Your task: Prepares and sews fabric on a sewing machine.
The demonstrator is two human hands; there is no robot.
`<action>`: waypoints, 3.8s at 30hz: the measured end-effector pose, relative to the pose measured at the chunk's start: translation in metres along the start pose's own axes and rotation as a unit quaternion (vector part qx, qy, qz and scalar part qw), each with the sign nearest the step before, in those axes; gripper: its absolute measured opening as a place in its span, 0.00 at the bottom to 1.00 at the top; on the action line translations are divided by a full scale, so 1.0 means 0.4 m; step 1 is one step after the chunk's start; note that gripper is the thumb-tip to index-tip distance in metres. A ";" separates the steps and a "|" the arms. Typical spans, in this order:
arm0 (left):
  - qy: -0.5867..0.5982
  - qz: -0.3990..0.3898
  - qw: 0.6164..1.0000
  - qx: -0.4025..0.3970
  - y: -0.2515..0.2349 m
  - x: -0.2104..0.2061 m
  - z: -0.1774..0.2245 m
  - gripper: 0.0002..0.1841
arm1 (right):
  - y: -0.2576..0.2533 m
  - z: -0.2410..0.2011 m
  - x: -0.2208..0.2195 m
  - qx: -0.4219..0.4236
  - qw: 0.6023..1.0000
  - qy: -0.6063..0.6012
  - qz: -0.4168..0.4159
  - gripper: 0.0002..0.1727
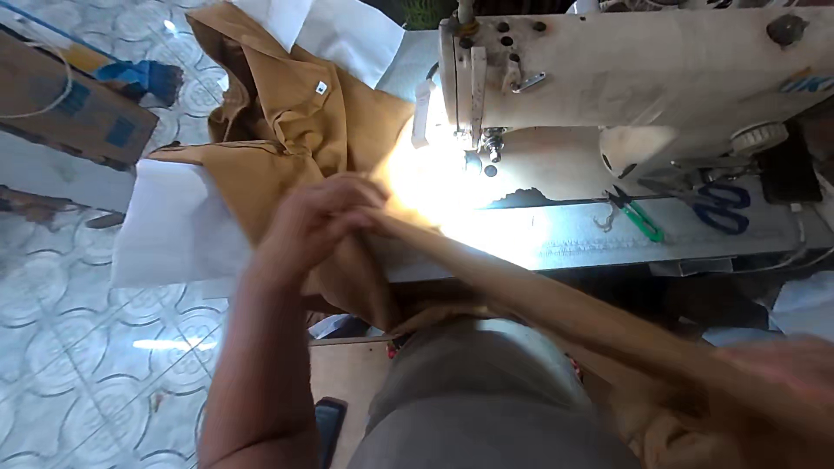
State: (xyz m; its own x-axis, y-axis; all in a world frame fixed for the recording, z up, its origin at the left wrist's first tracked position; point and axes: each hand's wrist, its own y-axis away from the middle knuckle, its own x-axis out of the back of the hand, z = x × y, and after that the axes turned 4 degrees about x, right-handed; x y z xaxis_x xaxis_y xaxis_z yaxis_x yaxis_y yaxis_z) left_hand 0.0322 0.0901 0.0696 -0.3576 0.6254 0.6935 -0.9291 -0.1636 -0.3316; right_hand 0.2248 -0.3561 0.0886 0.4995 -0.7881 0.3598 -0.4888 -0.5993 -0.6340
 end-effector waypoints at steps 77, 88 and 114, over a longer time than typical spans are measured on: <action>-0.166 0.000 0.985 0.049 -0.095 -0.378 -0.067 0.24 | -0.140 0.253 -0.454 -0.097 0.938 0.234 -0.238 0.12; -0.228 0.024 0.962 0.149 -0.066 -0.406 -0.014 0.20 | -0.231 0.207 -0.586 -0.166 0.942 0.207 -0.206 0.13; -0.052 -0.139 0.988 -0.037 -0.218 -0.248 -0.258 0.09 | -0.187 0.329 -0.625 0.003 0.959 0.257 -0.119 0.11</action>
State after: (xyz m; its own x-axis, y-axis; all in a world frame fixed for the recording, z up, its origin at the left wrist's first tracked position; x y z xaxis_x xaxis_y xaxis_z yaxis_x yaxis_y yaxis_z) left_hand 0.1583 0.1210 -0.0363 -0.1010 0.5562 0.8249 -0.9849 0.0615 -0.1621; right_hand 0.2305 -0.0959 -0.0439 0.1768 -0.5952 0.7839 -0.4004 -0.7711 -0.4952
